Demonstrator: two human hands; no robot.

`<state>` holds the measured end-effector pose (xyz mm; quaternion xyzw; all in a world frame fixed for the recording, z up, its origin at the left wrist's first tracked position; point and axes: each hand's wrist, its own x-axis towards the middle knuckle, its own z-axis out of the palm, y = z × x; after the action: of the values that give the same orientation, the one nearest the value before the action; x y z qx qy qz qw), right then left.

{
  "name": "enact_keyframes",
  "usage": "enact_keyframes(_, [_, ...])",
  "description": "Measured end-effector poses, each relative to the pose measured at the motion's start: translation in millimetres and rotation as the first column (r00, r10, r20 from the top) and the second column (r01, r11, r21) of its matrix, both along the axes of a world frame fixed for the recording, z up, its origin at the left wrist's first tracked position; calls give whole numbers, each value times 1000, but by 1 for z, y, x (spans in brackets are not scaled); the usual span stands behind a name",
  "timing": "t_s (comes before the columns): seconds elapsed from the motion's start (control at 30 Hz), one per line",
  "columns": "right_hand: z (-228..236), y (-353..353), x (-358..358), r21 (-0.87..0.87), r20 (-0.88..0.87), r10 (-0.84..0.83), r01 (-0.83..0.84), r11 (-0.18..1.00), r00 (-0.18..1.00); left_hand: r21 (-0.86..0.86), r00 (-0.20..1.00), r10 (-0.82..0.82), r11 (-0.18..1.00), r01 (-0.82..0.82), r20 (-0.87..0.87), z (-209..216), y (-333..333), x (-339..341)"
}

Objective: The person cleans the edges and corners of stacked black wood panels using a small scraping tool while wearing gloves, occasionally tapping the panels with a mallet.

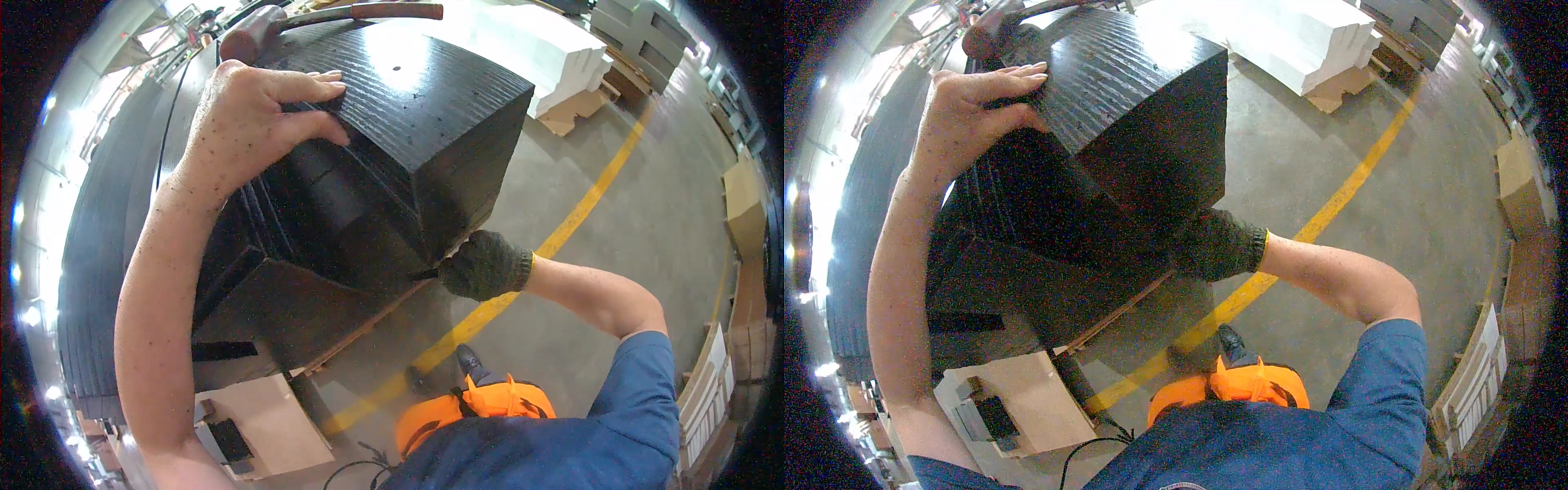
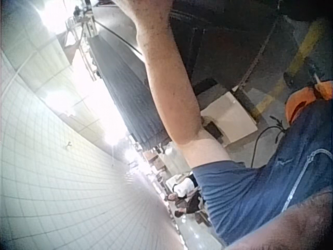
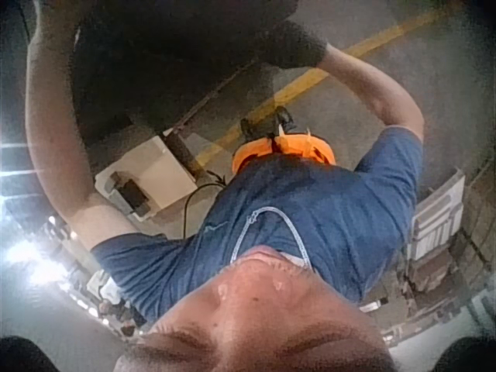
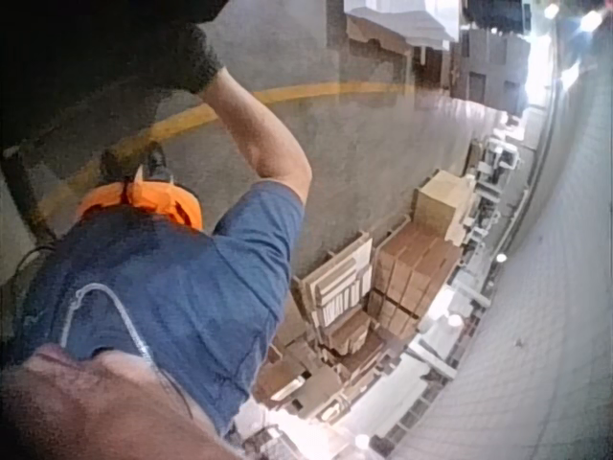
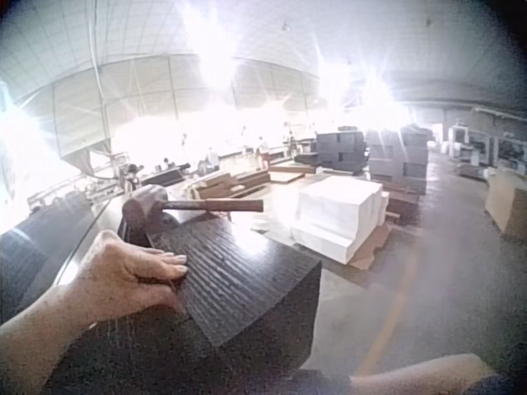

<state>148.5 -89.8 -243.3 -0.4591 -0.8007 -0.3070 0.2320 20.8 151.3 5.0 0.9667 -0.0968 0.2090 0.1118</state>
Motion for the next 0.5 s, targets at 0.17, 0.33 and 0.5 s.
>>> enact_keyframes(0.17, [44,-3,0,-108,107,-56,67,992,993,68,1000,8,998,-8,-2,3,-8,1])
enact_keyframes(0.33, [94,-12,10,286,64,-283,254,924,957,-8,997,74,997,-74,-6,0,-4,-2])
enact_keyframes(0.5, [94,-5,8,-27,466,-59,81,996,883,65,999,21,998,-23,31,4,-12,-3])
